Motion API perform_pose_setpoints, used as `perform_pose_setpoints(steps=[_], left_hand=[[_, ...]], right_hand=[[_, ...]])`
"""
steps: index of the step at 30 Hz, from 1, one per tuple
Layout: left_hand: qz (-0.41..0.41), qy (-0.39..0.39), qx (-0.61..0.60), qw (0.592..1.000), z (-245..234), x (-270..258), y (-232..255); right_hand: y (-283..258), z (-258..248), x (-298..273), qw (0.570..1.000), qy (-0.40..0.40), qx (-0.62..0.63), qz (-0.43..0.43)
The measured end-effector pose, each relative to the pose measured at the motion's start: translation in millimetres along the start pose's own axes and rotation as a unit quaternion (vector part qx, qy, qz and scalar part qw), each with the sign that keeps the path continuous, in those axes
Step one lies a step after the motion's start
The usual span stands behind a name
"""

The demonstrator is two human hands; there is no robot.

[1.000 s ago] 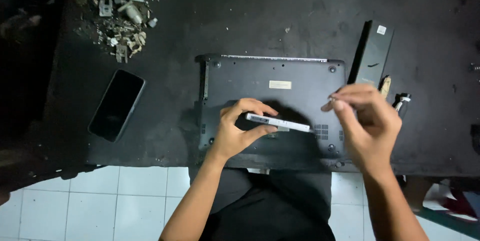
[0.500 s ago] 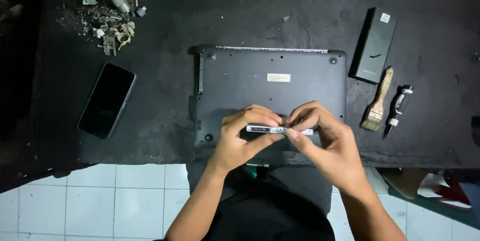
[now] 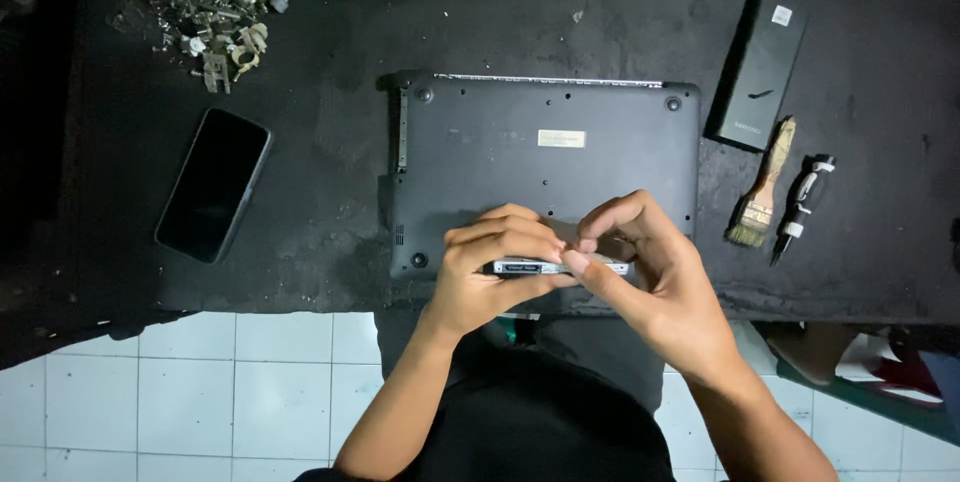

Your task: The person holds a silver laptop hard drive, turning it over to inspect both sides. They then use a screwdriver to remove screws from the hard drive and place it on the back of a laptop chassis.

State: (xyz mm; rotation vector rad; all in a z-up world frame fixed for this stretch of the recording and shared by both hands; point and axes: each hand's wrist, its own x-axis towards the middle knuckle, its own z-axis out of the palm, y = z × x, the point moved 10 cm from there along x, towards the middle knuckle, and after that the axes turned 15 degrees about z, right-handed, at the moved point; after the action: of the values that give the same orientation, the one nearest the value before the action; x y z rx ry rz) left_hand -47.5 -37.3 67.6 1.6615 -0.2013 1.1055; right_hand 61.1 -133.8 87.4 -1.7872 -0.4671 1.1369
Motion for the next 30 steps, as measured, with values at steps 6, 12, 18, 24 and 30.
perform_pose_setpoints(steps=[6,12,18,24,30], left_hand=[[0.009,-0.019,-0.017,1.0,0.9,4.2,3.3],[0.019,-0.019,-0.032,0.999,3.3,7.3,5.6],[0.013,-0.028,-0.032,0.999,4.5,2.5,2.2],[0.019,-0.016,-0.023,0.999,3.8,2.9,2.4],[0.016,-0.015,-0.034,0.999,3.8,1.7,1.6]], right_hand=[[-23.3,-4.2,-20.5,0.965,0.041,-0.183,-0.182],[-35.1,1.6,-41.6,0.899,0.078,-0.286,-0.324],[-40.8,5.7,-47.0,0.872,0.084,-0.314,-0.367],[-43.8,7.1,-48.8,0.866,0.091,-0.315,-0.378],[-46.5,8.3,-50.6,0.86,0.104,-0.317,-0.385]])
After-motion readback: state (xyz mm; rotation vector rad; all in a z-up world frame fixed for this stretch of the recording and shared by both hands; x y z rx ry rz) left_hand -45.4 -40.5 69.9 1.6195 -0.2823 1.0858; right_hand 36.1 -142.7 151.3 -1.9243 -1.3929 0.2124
